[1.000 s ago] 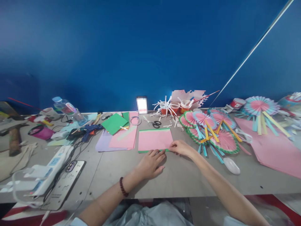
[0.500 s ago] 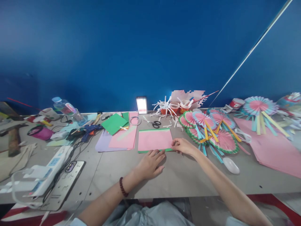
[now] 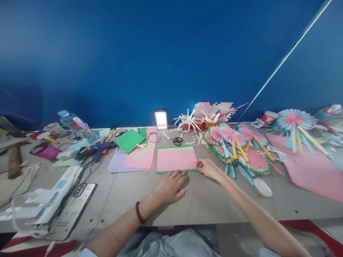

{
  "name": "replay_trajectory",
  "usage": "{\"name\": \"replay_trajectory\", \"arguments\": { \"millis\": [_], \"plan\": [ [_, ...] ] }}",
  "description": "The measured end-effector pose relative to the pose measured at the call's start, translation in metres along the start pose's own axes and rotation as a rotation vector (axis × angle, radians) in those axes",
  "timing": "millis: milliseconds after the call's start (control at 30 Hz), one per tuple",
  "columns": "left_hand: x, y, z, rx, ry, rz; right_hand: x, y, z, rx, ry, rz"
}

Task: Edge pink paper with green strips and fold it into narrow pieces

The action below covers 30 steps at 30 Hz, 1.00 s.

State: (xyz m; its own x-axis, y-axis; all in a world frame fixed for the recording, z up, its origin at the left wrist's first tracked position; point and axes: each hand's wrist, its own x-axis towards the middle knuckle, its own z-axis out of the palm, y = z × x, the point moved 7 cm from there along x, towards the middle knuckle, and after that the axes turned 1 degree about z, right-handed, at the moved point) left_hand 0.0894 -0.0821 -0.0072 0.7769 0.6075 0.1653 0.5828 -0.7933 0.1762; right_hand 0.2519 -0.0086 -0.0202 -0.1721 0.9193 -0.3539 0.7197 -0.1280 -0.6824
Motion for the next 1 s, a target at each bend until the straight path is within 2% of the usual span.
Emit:
{"name": "replay_trajectory", "arguments": {
  "millis": [367, 567, 900, 1000],
  "plan": [
    [-0.0002, -0.0005, 0.0, 0.006, -0.009, -0.003, 0.0016, 0.0038, 0.002, 0.0, -0.011, 0.035],
    [0.0, 0.0, 0.0, 0.009, -0.007, 0.004, -0.0015, -0.0007, -0.0005, 0.024, -0.018, -0.004],
    [-0.001, -0.0002, -0.0003, 0.026, 0.001, 0.003, -0.0049, -0.0054, 0.0, 0.02, 0.016, 0.015],
    [-0.0006, -0.0002, -0.0008, 0.026, 0.008, 0.001, -0.0021, -0.0043, -0.0027, -0.047, 0.058, -0.035]
  ]
}}
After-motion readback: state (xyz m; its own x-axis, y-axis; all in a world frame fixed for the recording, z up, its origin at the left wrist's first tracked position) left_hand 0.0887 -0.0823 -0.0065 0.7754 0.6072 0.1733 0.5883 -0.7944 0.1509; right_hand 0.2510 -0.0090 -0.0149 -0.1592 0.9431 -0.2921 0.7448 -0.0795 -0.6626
